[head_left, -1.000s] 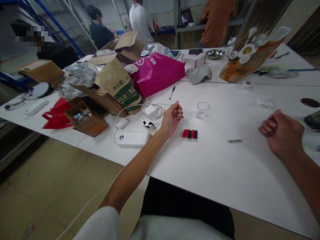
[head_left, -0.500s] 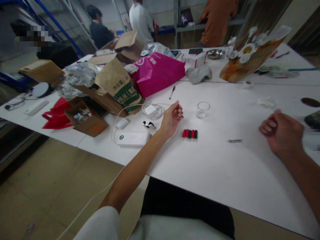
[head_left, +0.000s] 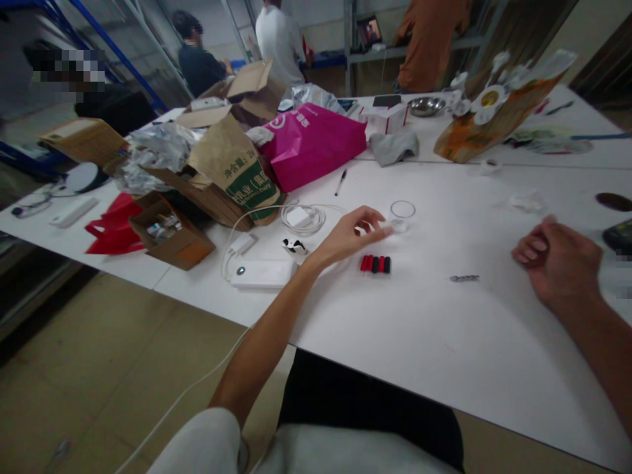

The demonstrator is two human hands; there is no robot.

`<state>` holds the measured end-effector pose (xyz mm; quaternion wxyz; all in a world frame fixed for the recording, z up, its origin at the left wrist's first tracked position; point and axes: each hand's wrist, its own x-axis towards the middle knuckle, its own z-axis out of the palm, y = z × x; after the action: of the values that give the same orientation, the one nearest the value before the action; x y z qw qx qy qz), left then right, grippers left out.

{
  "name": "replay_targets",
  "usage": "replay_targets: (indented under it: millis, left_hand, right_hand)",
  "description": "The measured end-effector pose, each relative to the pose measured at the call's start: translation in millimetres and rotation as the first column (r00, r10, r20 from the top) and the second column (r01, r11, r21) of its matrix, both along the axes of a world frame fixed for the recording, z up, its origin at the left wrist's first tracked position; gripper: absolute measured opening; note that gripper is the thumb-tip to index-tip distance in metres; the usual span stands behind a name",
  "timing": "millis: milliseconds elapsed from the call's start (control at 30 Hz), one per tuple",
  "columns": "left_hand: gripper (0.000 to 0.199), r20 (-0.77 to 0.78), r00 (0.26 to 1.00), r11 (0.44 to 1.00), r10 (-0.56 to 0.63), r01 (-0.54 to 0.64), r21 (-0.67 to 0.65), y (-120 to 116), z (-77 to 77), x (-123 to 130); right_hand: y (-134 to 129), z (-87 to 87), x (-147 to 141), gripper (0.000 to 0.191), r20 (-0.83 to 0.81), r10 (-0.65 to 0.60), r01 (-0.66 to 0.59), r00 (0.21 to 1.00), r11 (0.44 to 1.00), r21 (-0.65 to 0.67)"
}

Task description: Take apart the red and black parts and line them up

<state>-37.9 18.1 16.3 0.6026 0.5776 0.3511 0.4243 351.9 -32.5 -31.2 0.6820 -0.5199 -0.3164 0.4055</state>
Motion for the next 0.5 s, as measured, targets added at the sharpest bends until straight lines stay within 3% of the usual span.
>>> replay_targets:
  millis: [67, 133, 267, 500]
  left_hand:
    - [0.054, -0.220, 0.970, 0.979, -0.102, 0.137, 0.151, -2.8, -1.6, -5.7]
    - [0.066, -0.371, 0.915, 0.946, -0.155, 0.247, 0.212, -3.2, -7.0, -10.3]
    - [0.072, -0.535, 0.818, 0.870, -0.211, 0.407, 0.279, 2.1, -19.4, -14.4]
    - [0.076, -0.744, 0.614, 0.801, -0.264, 0.569, 0.185, 6.5, -18.3, -16.2]
  right_hand:
    - [-0.3, -2.1, 1.9, 0.046, 0.024, 0.015, -0.015, 1.000, 1.000, 0.011]
    - [-0.6, -2.9, 2.8, 0.047, 0.029, 0.019, -0.019, 0.999, 1.000, 0.010]
    - [-0.7, -1.9, 2.0, 0.048, 0.042, 0.020, -0.020, 0.999, 1.000, 0.003]
    - [-0.2, -0.5, -0.5, 0.049, 0.030, 0.009, -0.009, 1.000, 1.000, -0.003]
